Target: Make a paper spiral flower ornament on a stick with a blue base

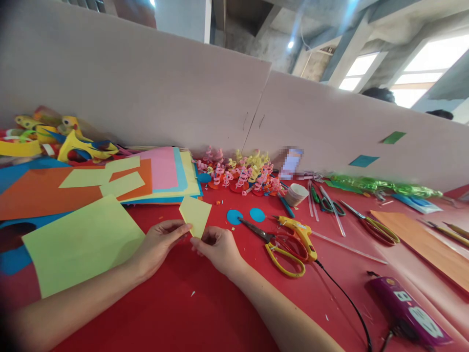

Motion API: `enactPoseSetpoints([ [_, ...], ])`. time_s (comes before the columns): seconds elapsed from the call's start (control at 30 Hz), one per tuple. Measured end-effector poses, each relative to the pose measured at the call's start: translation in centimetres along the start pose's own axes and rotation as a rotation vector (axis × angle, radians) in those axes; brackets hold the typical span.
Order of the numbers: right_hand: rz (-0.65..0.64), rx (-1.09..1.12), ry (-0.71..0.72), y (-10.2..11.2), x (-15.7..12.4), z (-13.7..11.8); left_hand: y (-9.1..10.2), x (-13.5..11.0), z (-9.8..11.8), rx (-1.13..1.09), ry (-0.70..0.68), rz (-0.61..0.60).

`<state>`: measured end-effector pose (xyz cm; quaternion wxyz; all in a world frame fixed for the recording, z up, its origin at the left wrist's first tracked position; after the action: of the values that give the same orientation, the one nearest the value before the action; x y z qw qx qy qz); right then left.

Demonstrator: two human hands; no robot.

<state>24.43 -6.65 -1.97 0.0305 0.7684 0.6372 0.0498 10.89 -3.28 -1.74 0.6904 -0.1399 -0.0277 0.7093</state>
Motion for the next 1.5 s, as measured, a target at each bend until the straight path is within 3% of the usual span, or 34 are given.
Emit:
enactPoseSetpoints([
  [0.33, -0.059, 0.046, -0.017, -0.1, -0.2, -0.7, -0.5, -0.4, 0.4, -0.055, 0.046, -0.071],
  [0.53, -0.11, 0.063, -0.06, -0.5, -0.2, -0.4, -0.2, -0.2, 0.3, -0.048, 0.039, -0.018],
  [0.93, -0.006, 0.047, -0.025, -0.3, -0.1, 0.2, 0.0, -0.3, 0.0, 0.011, 0.025, -0.002],
  [1.5, -0.088, 0.075, -0.078, -0.6, -0.4, -0.6, -0.9, -0.7, 0.5, -0.034, 0.031, -0.154],
])
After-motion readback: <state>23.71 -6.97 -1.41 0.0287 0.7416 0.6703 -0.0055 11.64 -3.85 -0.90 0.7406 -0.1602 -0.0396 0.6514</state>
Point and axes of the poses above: each hand's wrist, its own x-axis towards the middle knuckle, its own y-axis out of the back of the hand, z = x × y, the point moved 5 cm from there along x, towards the middle knuckle, and after that the axes turned 15 degrees about z, right-handed, at the moved point
